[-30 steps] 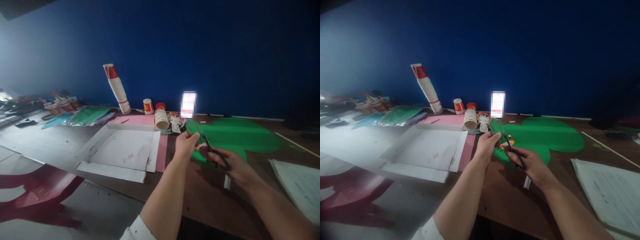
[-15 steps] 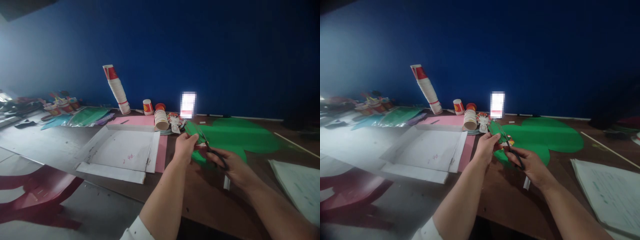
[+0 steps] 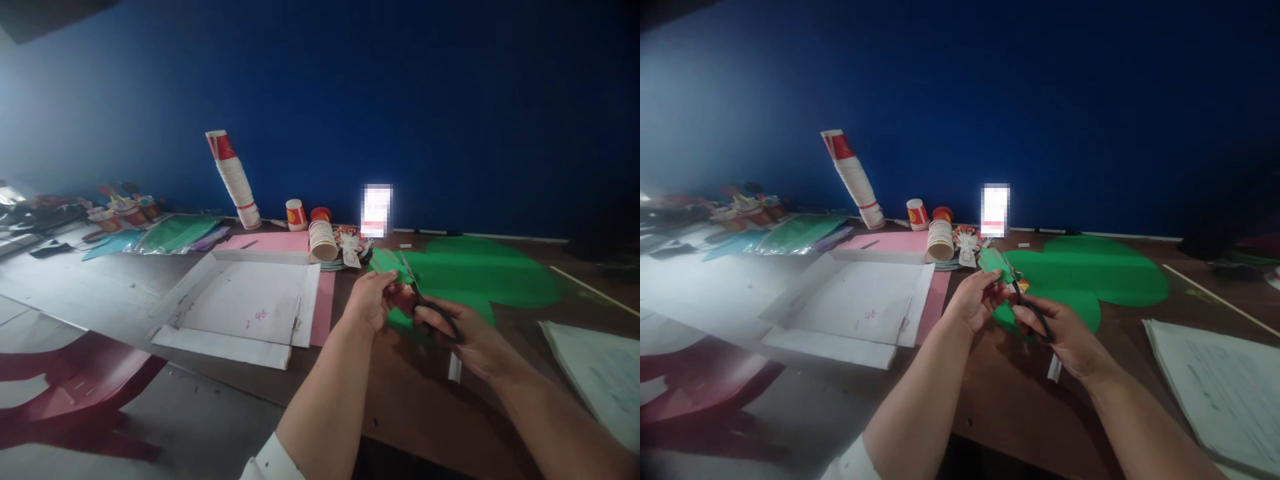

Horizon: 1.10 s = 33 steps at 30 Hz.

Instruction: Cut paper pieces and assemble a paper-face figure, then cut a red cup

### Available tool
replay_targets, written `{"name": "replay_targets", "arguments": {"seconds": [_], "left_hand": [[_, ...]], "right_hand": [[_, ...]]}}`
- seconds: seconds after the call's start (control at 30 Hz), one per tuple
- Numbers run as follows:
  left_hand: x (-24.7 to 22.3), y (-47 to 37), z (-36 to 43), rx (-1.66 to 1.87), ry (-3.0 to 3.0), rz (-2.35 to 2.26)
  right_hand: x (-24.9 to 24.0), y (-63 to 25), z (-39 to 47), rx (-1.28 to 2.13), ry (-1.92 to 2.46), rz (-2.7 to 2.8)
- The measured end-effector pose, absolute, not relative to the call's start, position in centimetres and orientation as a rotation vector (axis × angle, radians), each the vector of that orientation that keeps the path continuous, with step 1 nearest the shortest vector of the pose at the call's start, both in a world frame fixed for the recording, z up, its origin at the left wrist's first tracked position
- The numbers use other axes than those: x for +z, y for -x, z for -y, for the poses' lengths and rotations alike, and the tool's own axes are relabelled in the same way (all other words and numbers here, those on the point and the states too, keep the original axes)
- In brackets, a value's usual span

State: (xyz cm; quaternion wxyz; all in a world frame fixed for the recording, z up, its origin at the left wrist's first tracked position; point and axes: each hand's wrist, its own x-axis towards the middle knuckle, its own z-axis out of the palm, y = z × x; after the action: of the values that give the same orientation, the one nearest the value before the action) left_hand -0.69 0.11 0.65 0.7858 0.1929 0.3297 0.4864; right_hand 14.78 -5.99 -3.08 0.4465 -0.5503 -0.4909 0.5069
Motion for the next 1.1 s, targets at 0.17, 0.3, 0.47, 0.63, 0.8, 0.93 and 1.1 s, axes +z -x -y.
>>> {"name": "replay_targets", "arguments": {"seconds": [0.17,0.3,0.47,0.63,0.8,0.93,1.1], "left_hand": [[0.1,0.6,-0.3,1.058,-0.573,-0.721],[-0.7,0.5,-0.5,1.085,-0.737,-0.761],[-0.5,0.7,-0.4,1.075,-0.827,-0.842],[-0.3,0.6,-0.3,1.115,-0.904,-0.905],[-0.9,0.3,-0.4,1.182,-1.013,-0.983],[-1.0,0.2,-0.2,1.176,-1.013,-0.969],[-0.8,0.2,0.2,1.169,-1.045,-0.957]], "right_hand": [[-2.1,-14.2,6.2,1.306,1.356,1.179],[-1.8,-13.9,6.3,1.34,1.339,1.144],[-2.2,-14.2,6.3,1.304,1.333,1.138],[-1.3,-14.1,6.3,1.257,1.388,1.194],[-0.5,-13.5,6.6,1.31,1.37,1.132],[-1.0,-13.5,6.6,1.339,1.351,1.096],[-1.5,-14.1,6.3,1.275,1.372,1.165]]}}
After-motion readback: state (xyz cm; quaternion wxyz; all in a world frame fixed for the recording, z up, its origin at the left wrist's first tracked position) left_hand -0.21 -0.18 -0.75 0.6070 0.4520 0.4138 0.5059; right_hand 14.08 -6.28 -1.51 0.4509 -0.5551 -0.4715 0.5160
